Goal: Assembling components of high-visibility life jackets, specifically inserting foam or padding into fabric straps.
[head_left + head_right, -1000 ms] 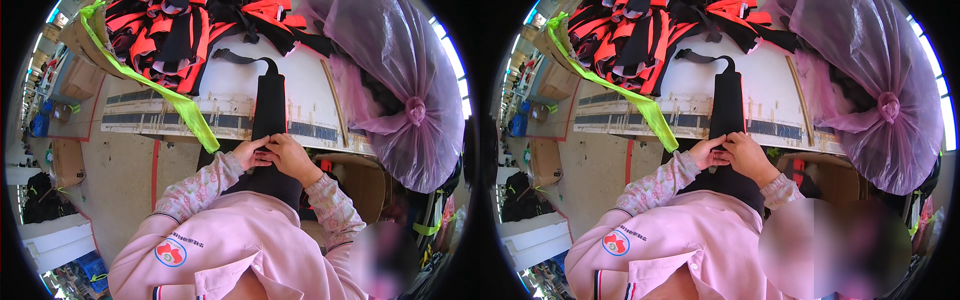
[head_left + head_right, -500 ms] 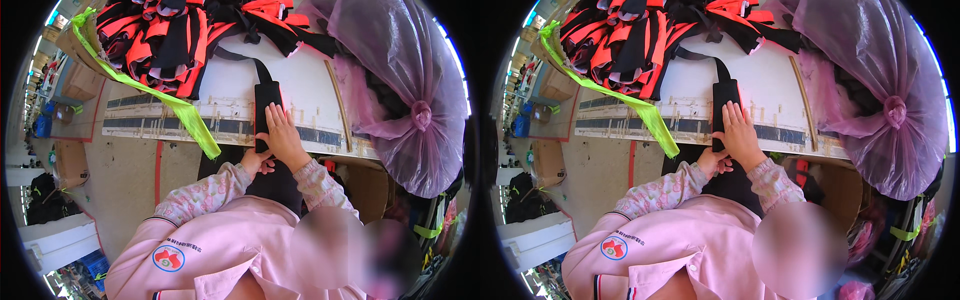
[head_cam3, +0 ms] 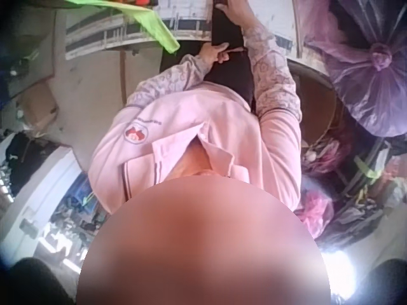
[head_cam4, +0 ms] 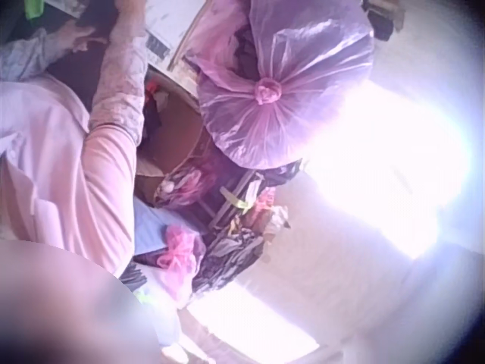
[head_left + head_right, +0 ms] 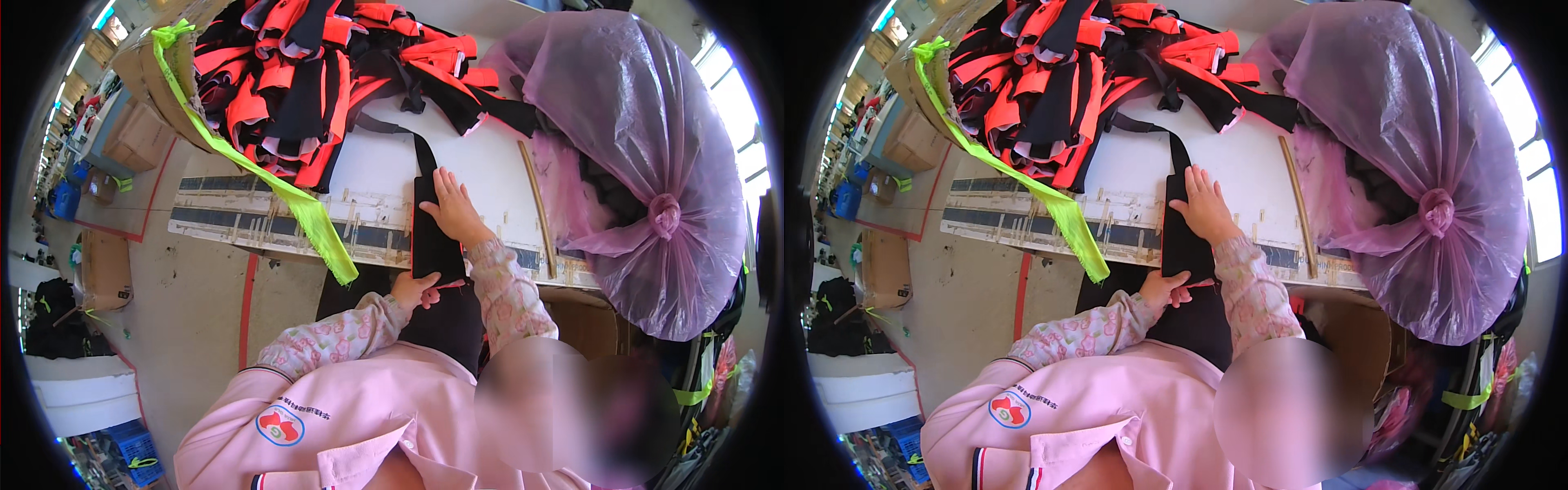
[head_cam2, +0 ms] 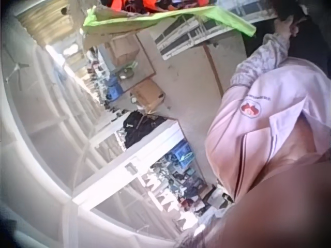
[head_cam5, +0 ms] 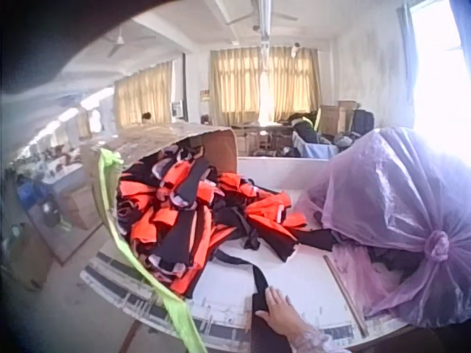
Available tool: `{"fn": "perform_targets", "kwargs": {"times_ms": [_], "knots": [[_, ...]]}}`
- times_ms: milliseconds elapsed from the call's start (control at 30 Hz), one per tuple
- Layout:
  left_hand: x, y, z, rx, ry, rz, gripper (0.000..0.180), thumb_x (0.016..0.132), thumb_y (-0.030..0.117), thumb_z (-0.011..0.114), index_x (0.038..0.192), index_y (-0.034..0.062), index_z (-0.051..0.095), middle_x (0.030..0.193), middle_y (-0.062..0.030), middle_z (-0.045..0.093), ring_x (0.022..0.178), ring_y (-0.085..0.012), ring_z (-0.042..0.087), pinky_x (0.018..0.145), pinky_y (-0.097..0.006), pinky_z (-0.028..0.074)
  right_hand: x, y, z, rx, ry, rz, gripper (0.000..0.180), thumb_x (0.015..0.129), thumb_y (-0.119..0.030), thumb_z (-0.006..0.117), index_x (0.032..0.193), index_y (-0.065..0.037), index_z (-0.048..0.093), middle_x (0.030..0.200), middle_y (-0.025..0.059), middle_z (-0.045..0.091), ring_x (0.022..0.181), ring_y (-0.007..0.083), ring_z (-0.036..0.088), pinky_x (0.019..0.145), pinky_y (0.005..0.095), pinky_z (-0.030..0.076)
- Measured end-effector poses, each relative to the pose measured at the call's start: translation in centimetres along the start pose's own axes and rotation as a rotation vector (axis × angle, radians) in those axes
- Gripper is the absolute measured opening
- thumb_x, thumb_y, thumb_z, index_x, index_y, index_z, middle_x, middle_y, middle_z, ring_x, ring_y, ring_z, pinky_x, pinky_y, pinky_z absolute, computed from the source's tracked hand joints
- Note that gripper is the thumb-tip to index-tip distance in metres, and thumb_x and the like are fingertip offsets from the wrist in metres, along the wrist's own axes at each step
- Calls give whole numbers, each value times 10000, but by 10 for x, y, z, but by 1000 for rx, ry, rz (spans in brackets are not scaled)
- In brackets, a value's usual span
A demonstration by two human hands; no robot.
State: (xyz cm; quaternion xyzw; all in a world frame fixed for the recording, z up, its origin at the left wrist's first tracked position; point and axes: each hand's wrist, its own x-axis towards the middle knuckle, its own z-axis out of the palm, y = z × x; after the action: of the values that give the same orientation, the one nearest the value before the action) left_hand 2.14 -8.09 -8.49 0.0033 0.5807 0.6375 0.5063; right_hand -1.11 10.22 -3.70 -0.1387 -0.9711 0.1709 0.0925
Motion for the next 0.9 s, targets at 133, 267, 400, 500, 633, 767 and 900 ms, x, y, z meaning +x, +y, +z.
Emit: {"fn": "perform_targets", "kwargs": {"times_ms": [133, 267, 400, 500, 633, 767, 900], "knots": [[-5, 6, 2, -89, -3, -27, 269, 806, 244, 661, 713, -3, 607, 553, -102, 579, 384, -150, 504, 397, -250, 448, -59, -22, -14, -24, -17, -55, 684, 847, -329, 540, 1352, 34, 256, 1422, 199, 244, 1316, 338, 243, 1056, 447, 236], [-10, 15, 4, -147, -18, -55, 275, 801, 253, 663, 686, 9, 610, 547, -83, 559, 376, -140, 482, 429, -266, 470, -127, -49, -37, -90, -71, -122, 559, 788, -174, 576, 1278, 27, 396, 1363, 171, 354, 1278, 322, 314, 1061, 442, 228], [-13, 18, 5, -110, -3, -70, 301, 805, 287, 654, 673, 20, 612, 542, -54, 542, 371, -125, 454, 416, -262, 432, -152, -66, -49, -317, 22, -149, 463, 738, -138, 548, 1177, -1, 494, 1164, 107, 511, 1115, 241, 461, 976, 460, 318], [-21, 24, 12, -122, -3, -104, 323, 801, 301, 655, 647, 21, 608, 515, -38, 518, 365, -117, 441, 404, -257, 405, -146, -60, -36, -247, 71, -65, 328, 740, -121, 542, 1057, -34, 541, 1004, 85, 541, 981, 229, 509, 915, 444, 350], [-29, 42, 14, -44, -112, -50, 313, 825, 321, 624, 742, 20, 613, 586, -41, 543, 436, -119, 492, 451, -263, 436, -131, -38, -34, -90, 179, -88, 208, 684, -37, 563, 891, -55, 562, 818, 70, 531, 832, 250, 529, 813, 419, 406], [-29, 69, -2, -265, -650, 113, 394, 902, 439, 456, 982, 65, 552, 814, -51, 568, 674, -154, 574, 660, -297, 493, -130, -14, -40, 911, 611, 241, 167, 694, 113, 581, 760, -38, 555, 745, 7, 567, 744, 146, 558, 661, 285, 452], [-13, 92, -5, -513, -661, 85, 504, 890, 489, 436, 1159, 63, 471, 1054, -86, 548, 981, -212, 532, 885, -388, 417, -138, -34, -85, 1769, 519, 336, 362, 776, -40, 624, 1123, -18, 524, 1097, 65, 588, 1027, 190, 558, 908, 321, 427]]}}
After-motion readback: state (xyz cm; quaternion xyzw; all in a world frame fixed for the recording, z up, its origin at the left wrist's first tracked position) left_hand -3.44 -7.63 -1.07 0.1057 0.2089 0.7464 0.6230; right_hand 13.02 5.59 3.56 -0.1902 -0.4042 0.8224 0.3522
